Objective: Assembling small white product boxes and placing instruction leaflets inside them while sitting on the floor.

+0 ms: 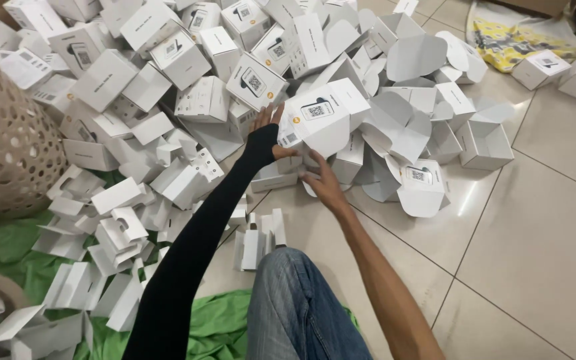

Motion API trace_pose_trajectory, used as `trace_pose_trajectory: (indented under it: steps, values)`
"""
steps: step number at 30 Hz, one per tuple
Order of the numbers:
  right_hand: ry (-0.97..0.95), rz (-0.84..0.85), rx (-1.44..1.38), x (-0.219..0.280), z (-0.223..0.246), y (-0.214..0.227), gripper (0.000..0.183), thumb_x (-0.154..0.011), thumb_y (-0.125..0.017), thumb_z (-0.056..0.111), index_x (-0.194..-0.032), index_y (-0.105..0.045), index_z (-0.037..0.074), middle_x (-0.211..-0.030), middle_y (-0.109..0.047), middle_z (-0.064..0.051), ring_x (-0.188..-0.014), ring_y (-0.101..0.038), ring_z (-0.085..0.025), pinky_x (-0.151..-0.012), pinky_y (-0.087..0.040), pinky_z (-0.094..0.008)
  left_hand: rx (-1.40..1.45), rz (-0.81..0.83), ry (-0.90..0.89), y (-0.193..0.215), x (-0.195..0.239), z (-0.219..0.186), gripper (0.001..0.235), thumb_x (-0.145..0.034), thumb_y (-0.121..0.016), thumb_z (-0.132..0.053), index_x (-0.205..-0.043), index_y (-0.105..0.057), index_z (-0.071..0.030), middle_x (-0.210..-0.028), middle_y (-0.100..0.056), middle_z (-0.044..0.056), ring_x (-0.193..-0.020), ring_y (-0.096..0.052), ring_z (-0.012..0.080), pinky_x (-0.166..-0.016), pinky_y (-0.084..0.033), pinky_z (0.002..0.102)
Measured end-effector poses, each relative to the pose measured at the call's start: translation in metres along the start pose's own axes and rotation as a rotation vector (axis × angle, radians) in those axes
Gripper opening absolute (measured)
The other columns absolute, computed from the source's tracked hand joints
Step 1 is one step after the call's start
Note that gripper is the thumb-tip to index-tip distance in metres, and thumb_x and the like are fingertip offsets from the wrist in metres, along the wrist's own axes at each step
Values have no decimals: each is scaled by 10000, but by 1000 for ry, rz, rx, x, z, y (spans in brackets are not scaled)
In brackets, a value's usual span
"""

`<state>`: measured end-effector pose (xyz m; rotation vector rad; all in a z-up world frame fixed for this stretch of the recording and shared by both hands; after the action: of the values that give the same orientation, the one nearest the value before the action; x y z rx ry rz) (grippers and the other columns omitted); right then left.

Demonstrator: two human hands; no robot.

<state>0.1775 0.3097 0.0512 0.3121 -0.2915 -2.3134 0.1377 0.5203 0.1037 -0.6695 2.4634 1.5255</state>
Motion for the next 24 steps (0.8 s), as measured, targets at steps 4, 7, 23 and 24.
trace_pose_trajectory:
  steps: [4,7,23,24]
  values:
    - [-39,-42,2,-12,24,-31,964,-820,-744,292,-1598,-207,102,-1579,-385,-191,-1281,-578,-345,-938,-589,-431,-164,56,-33,-15,1,14,1372,-540,-922,-697,-1605,-215,-198,-1621,-175,288,-1501,-153,480,-1174,-148,639]
    - [-25,-79,259,3,22,-35,980,-852,-748,318,-1623,-175,124,-1591,-382,-195,-1284,-590,-363,-969,-561,-428,-151,-77,-135,-3,19,14,1249,-585,-917,-678,-1578,-346,-181,-1569,-287,294,-1449,-284,489,-1110,-257,661]
    - [641,-206,510,155,153,41,795,-1004,-657,158,-1661,-215,228,-1667,-290,-216,-1540,-345,-410,-1263,-346,-527,915,-72,326,116,124,-90,842,-791,-742,-508,-1491,-504,-103,-1399,-530,231,-1190,-622,349,-1015,-518,473]
    - [674,-265,365,165,161,54,763,-1045,-630,176,-1673,-201,229,-1705,-235,-195,-1590,-312,-394,-1309,-347,-502,1224,-28,453,114,126,-97,810,-812,-697,-518,-1478,-486,-108,-1402,-567,204,-1190,-646,312,-1016,-530,473]
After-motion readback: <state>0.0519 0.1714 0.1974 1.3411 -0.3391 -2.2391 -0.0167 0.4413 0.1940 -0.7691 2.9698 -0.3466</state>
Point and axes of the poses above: each hand's wrist, its own x-axis away from the middle knuckle, its own y-axis out of the back of the hand, z = x × y, the point moved 4 cm from there along -x, towards the middle knuckle
